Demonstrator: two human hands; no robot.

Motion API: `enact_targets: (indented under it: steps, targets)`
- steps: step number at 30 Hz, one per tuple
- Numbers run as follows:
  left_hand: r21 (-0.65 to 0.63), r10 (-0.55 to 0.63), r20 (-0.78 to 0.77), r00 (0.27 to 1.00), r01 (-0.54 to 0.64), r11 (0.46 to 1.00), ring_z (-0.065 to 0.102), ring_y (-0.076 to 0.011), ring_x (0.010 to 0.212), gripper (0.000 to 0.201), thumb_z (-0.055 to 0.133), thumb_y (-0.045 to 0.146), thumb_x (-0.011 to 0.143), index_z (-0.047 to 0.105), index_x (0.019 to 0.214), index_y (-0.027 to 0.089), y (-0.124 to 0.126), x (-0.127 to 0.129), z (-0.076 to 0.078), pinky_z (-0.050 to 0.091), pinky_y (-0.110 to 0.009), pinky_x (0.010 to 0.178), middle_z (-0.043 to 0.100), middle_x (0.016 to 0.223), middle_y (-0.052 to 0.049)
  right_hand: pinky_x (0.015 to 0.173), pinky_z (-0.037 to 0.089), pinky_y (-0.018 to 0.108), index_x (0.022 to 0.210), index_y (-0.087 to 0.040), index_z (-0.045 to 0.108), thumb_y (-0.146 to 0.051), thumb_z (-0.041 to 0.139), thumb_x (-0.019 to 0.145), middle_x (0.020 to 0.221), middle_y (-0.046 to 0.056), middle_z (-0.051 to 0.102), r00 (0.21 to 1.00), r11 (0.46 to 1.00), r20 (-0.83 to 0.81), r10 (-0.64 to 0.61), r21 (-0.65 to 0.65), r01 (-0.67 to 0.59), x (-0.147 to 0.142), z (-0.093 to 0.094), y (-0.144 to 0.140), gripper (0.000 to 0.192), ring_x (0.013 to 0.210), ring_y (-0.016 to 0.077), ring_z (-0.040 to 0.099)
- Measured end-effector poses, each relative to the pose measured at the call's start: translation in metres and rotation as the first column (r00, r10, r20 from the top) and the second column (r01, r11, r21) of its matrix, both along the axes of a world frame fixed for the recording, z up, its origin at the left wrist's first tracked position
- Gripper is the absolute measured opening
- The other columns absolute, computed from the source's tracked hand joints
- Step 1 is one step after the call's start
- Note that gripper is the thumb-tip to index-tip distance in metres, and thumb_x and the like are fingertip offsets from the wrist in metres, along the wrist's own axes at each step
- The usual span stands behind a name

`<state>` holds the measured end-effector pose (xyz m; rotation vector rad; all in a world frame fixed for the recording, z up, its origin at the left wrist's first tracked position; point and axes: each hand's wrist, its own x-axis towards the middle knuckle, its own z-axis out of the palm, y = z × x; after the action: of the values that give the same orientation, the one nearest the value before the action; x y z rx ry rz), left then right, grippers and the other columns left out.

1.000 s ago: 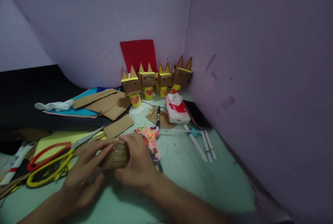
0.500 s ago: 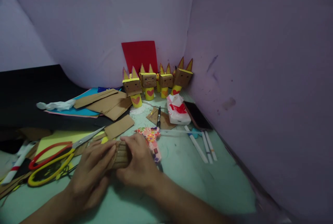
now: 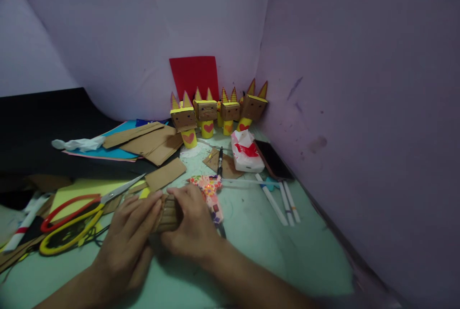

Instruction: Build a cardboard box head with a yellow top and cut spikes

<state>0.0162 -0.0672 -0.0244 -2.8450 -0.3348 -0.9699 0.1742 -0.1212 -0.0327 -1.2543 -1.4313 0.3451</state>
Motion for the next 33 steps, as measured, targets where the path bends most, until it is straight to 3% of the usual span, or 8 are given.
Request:
enact_targets:
  steps: [33]
  targets:
    - [0.001,0.0,0.037,0.999,0.0,1.0,0.039,-0.0345,0.12,0.083,0.043,-0.003,0.069,0.016,0.147,0.01,0.0004,0.0014,0.0011,0.029,-0.062,0.099,0.045,0.133,-0.022,0.08,0.049,0.036,0.109,-0.005,0.061,-0.007,0.057,0.047,0.095,0.011,0.054,1.0,0.999,-0.019,0.017,-0.029,-0.018,-0.0017,0.0064,-0.0003,0.062,0.089,0.0236,0.055]
